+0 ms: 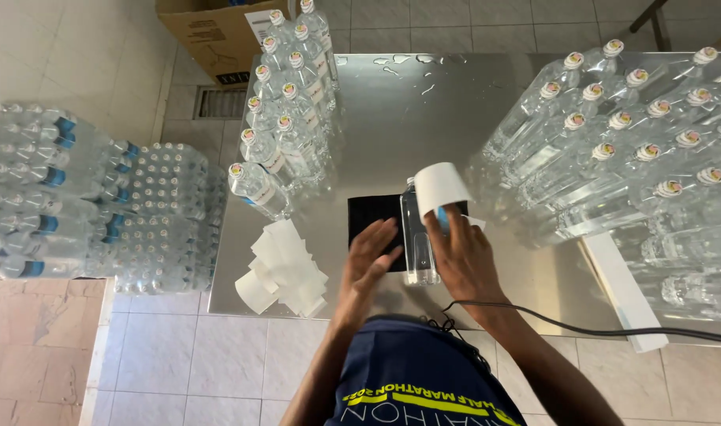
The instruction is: Manually applying labels to plastic water bottles on a production table
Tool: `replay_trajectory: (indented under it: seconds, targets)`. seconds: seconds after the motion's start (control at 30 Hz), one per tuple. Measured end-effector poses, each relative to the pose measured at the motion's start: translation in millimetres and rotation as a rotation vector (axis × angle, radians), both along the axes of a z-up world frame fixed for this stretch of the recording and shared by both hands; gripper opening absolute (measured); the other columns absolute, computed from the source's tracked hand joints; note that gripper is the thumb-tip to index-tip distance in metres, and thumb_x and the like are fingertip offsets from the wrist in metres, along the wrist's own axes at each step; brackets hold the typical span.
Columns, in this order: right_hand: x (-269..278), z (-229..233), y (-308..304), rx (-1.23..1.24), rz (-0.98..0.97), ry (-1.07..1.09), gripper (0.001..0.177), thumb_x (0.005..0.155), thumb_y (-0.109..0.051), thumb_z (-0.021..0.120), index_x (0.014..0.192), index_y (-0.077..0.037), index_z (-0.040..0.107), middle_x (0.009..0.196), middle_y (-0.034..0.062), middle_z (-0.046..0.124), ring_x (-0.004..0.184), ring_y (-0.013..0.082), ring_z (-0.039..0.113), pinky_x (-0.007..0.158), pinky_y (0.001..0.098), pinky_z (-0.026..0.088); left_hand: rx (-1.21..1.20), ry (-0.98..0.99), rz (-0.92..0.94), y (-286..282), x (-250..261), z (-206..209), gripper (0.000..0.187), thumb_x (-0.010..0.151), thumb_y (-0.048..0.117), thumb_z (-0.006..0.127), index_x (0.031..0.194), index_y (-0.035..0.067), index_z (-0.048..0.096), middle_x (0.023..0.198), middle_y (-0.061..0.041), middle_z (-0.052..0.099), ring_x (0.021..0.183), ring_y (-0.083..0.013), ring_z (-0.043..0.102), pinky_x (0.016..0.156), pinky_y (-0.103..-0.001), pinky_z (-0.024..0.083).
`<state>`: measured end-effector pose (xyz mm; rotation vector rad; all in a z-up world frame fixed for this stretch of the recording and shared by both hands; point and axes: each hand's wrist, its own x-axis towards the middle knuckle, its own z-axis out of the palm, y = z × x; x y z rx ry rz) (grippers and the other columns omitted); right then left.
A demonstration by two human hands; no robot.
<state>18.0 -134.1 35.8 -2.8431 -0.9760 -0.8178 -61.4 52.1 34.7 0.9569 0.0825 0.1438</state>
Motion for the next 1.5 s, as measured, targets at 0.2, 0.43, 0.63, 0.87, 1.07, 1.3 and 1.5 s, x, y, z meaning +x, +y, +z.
replay_trajectory:
  seconds: [0.2,0.43,0.63,0.87,1.07,1.3,1.5]
  targets:
    - [-8,-5,8,-0.203,0.083,0.054,0.072,0.085,-0.011,0.079,0.154,-0.012,0.058,0.144,0.0182,0.054,0.102,0.0299,0.066,0.079,0.0420,0.055,-0.232,0.008,-0.039,-31,37,-66,0.057,0.107,-0.003,0.058,0.162,0.000,0.045,0.146,-0.020,0.062,0.136,-0.0287,0.063,0.115,-0.052,0.053]
    - [4,-16,-25,0.277,0.172,0.320,0.069,0.095,-0.038,0.078,0.158,-0.018,0.059,0.154,0.0139,0.053,0.136,0.0404,0.055,0.108,0.0539,0.045,-0.285,0.110,-0.065,-19,50,-66,0.053,0.106,0.004,0.061,0.158,0.002,0.049,0.139,-0.017,0.065,0.124,-0.0257,0.070,0.103,-0.046,0.062]
    - [14,-8,-54,0.735,0.034,0.435,0.039,0.111,-0.037,0.070,0.143,-0.016,0.073,0.129,0.0030,0.069,0.125,0.0264,0.063,0.112,0.0428,0.048,-0.218,0.135,-0.074,-21,46,-71,0.053,0.106,0.006,0.060,0.158,0.000,0.050,0.132,-0.018,0.070,0.115,-0.0271,0.074,0.095,-0.046,0.066]
    - [16,-15,-56,0.981,-0.036,0.921,0.037,0.109,-0.040,0.071,0.132,-0.012,0.078,0.118,0.0114,0.080,0.113,0.0288,0.076,0.098,0.0433,0.061,0.232,0.040,-0.293,0,60,-35,0.045,0.108,0.013,0.070,0.146,-0.007,0.059,0.110,-0.020,0.074,0.103,-0.0227,0.072,0.087,-0.044,0.063]
    - [18,-39,-16,1.373,-0.150,1.264,0.031,0.097,-0.028,0.086,0.115,-0.004,0.080,0.092,0.0118,0.078,0.088,0.0189,0.075,0.086,0.0384,0.063,0.407,0.174,-0.632,18,72,-18,0.047,0.110,0.043,0.065,0.128,0.000,0.074,0.094,-0.010,0.068,0.088,-0.0188,0.068,0.080,-0.036,0.058]
    - [26,-59,-11,2.001,-0.186,1.288,0.017,0.103,-0.018,0.080,0.108,-0.006,0.068,0.095,0.0025,0.074,0.088,0.0157,0.079,0.086,0.0296,0.068,-0.384,0.359,-0.383,22,75,-107,0.031,0.111,0.020,0.063,0.137,0.005,0.070,0.108,-0.009,0.084,0.099,-0.0169,0.083,0.089,-0.030,0.068]
    - [24,-119,-10,2.084,-0.265,1.274,0.021,0.095,-0.007,0.086,0.090,0.007,0.071,0.085,0.0123,0.075,0.084,0.0284,0.083,0.083,0.0422,0.072,-0.561,0.181,-0.197,-31,59,-184,0.033,0.091,-0.024,0.068,0.104,0.007,0.068,0.123,-0.014,0.079,0.130,-0.0384,0.071,0.117,-0.057,0.056]
